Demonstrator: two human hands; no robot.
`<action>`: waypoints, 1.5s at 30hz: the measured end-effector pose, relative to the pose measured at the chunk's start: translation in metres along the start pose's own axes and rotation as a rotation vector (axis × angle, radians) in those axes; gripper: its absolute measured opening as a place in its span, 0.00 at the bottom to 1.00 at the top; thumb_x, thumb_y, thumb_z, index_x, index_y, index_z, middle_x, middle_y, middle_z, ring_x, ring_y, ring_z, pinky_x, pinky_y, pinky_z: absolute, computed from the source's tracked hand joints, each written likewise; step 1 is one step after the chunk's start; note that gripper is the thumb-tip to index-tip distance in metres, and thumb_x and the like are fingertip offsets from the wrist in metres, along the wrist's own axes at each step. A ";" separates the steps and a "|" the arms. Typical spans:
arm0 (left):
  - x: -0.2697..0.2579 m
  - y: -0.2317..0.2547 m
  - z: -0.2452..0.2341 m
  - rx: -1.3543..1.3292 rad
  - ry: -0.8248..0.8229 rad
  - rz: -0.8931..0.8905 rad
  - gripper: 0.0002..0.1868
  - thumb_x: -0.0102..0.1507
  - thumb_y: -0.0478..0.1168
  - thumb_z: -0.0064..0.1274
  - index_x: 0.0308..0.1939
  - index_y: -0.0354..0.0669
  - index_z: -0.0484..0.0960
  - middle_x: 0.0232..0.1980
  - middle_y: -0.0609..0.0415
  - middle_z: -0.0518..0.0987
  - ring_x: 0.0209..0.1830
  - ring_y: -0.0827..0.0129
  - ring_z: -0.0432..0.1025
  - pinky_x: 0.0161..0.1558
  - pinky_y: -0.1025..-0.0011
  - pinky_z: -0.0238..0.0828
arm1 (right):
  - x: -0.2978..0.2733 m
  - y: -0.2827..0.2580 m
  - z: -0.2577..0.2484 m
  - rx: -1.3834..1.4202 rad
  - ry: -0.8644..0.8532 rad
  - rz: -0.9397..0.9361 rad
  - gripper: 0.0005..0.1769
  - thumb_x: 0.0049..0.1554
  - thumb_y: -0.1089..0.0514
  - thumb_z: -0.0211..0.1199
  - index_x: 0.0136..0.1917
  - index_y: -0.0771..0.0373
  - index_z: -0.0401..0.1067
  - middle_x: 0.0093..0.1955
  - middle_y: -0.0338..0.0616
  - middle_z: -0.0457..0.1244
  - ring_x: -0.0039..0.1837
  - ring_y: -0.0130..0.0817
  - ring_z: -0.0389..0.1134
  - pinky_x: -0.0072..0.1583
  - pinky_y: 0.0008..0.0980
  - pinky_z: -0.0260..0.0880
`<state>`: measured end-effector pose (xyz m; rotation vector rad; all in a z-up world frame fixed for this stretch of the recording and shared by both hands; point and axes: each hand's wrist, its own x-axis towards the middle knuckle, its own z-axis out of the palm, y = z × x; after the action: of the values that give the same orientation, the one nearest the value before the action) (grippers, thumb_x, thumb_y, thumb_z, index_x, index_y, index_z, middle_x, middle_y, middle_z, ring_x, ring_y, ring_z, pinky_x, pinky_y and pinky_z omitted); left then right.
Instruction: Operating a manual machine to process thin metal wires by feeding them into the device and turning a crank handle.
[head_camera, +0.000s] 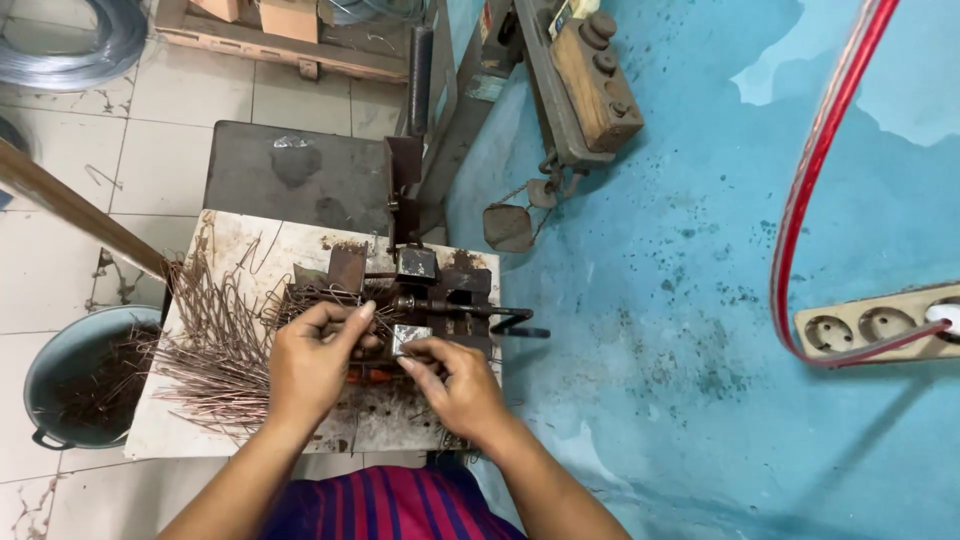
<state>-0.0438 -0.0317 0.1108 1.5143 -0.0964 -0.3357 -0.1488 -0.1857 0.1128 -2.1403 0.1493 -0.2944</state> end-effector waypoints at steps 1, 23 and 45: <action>-0.001 -0.002 0.000 0.000 0.002 -0.005 0.11 0.62 0.38 0.63 0.33 0.30 0.84 0.35 0.35 0.85 0.27 0.58 0.81 0.28 0.69 0.78 | -0.003 0.009 0.003 0.001 -0.004 0.003 0.10 0.58 0.59 0.64 0.51 0.65 0.78 0.41 0.58 0.71 0.45 0.60 0.74 0.45 0.47 0.75; 0.009 -0.034 -0.021 0.809 -0.183 0.301 0.25 0.71 0.55 0.40 0.66 0.49 0.75 0.49 0.41 0.79 0.47 0.51 0.77 0.46 0.56 0.74 | 0.060 0.045 -0.027 -0.303 -0.049 -0.023 0.07 0.57 0.59 0.63 0.44 0.65 0.78 0.39 0.57 0.68 0.47 0.59 0.71 0.51 0.48 0.72; 0.049 -0.017 0.013 1.351 -0.539 0.111 0.13 0.70 0.39 0.41 0.54 0.46 0.78 0.37 0.50 0.85 0.39 0.61 0.81 0.69 0.53 0.65 | -0.016 0.023 0.071 -0.295 -0.145 0.005 0.17 0.62 0.54 0.57 0.56 0.72 0.71 0.48 0.53 0.62 0.47 0.51 0.67 0.50 0.50 0.70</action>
<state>-0.0035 -0.0579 0.0877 2.6794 -0.9892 -0.6426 -0.1449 -0.1380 0.0536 -2.4442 0.1201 -0.1186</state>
